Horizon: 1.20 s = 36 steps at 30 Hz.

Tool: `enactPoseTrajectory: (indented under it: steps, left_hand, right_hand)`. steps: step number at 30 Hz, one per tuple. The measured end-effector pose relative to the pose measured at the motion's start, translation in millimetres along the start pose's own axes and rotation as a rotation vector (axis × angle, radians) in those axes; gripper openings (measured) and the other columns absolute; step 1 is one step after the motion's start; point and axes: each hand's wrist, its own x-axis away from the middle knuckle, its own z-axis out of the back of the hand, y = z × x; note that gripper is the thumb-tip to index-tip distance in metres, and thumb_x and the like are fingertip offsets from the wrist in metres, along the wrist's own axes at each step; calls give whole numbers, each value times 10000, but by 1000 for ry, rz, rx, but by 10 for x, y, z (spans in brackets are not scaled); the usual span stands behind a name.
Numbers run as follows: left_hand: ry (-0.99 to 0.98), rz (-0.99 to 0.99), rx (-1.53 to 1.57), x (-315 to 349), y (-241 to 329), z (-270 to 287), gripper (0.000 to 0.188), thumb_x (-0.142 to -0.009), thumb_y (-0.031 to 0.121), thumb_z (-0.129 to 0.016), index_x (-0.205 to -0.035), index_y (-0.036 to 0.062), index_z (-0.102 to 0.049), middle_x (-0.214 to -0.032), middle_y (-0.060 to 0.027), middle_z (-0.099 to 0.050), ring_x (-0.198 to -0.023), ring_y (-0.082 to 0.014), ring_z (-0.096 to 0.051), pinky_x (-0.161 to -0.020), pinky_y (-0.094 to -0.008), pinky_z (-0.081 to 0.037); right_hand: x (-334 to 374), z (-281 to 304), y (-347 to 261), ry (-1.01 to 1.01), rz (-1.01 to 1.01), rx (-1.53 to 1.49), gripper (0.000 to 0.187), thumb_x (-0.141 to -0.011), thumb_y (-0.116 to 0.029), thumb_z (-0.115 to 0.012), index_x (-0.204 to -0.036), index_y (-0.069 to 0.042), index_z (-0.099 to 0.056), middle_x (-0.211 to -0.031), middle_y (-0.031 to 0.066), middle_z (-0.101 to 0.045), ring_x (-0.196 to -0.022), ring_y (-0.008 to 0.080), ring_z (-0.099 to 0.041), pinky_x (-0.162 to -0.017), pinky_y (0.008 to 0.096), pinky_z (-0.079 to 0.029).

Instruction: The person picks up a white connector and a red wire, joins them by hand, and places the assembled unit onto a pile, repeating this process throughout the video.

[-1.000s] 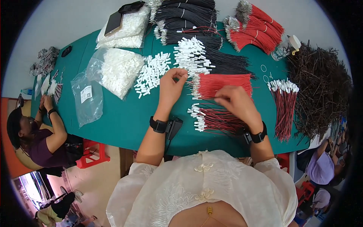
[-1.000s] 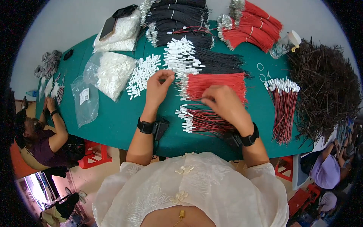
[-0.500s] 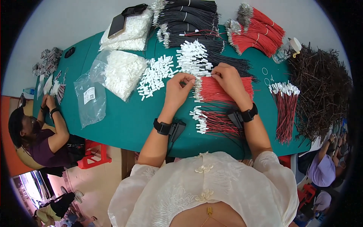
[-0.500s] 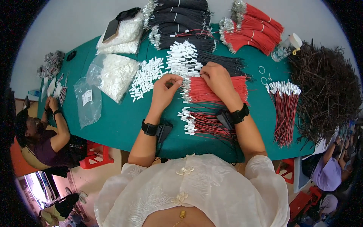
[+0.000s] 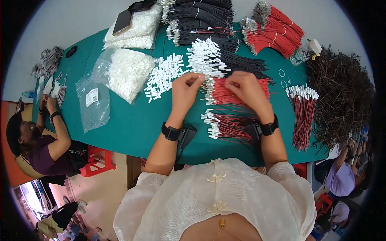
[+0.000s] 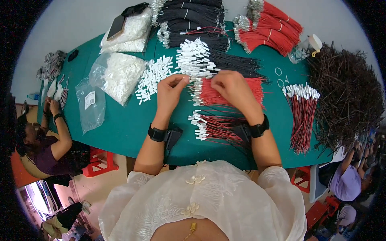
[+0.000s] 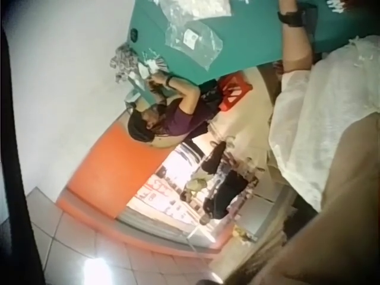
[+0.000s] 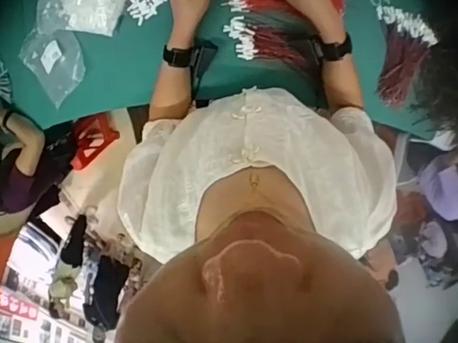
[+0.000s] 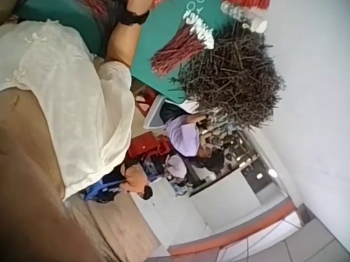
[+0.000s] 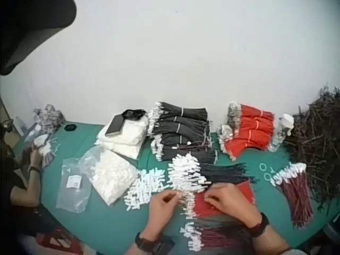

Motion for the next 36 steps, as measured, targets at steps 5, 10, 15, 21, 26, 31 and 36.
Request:
enactPoseTrajectory:
  steps: [5, 10, 15, 21, 26, 31, 36]
  left_hand:
    - [6, 7, 143, -1, 44, 11, 171, -898, 139, -750, -992, -4, -758, -795, -20, -721, -702, -59, -624, -657, -212, -477]
    - [-30, 18, 162, 1, 70, 6, 187, -909, 155, -745, -997, -9, -758, -813, -15, -724, -720, -56, -626, -669, -213, -481]
    - [-39, 23, 184, -3, 37, 20, 188, -912, 160, -743, -997, -8, -757, -825, -20, -727, -738, -59, -635, -691, -214, -488]
    - [-48, 21, 174, -4, 51, 29, 182, -916, 154, -736, -993, -10, -752, -845, -26, -733, -766, -72, -656, -720, -219, -501]
    - [-61, 28, 197, -14, 70, 0, 180, -917, 148, -732, -993, -15, -749, -852, -31, -735, -769, -77, -661, -722, -220, -504]
    - [-50, 21, 198, 2, 53, 26, 183, -917, 146, -733, -995, -19, -747, -849, -34, -734, -765, -77, -659, -720, -222, -505]
    - [-86, 58, 158, 26, 76, 40, 171, -940, 126, -702, -1029, -16, -735, -907, -31, -723, -830, -84, -642, -761, -230, -496]
  right_hand:
    - [243, 99, 113, -180, -96, 54, 122, -782, 5, -725, -895, 24, -683, -847, 131, -644, -718, 278, -639, -648, 367, -508]
    - [270, 59, 160, -114, -85, 77, 107, -772, -41, -721, -853, 12, -674, -838, 148, -651, -756, 344, -636, -686, 421, -510]
    - [286, 92, 108, -24, -105, 46, 115, -765, -34, -733, -842, 17, -665, -822, 137, -636, -763, 322, -637, -679, 405, -506]
    - [436, -24, -149, -228, -77, 62, 133, -744, -42, -760, -822, 7, -664, -788, 127, -615, -718, 289, -632, -623, 383, -492]
    - [505, -179, -118, -171, -19, 149, 131, -735, -55, -759, -815, -5, -669, -762, 123, -612, -684, 289, -629, -612, 397, -488]
    - [520, -111, -188, -277, -79, 19, 131, -748, -70, -743, -841, -9, -673, -773, 138, -625, -714, 319, -635, -645, 430, -494]
    - [503, -63, -334, -316, -164, -22, 136, -770, -98, -755, -832, -4, -678, -773, 138, -633, -721, 327, -635, -652, 440, -493]
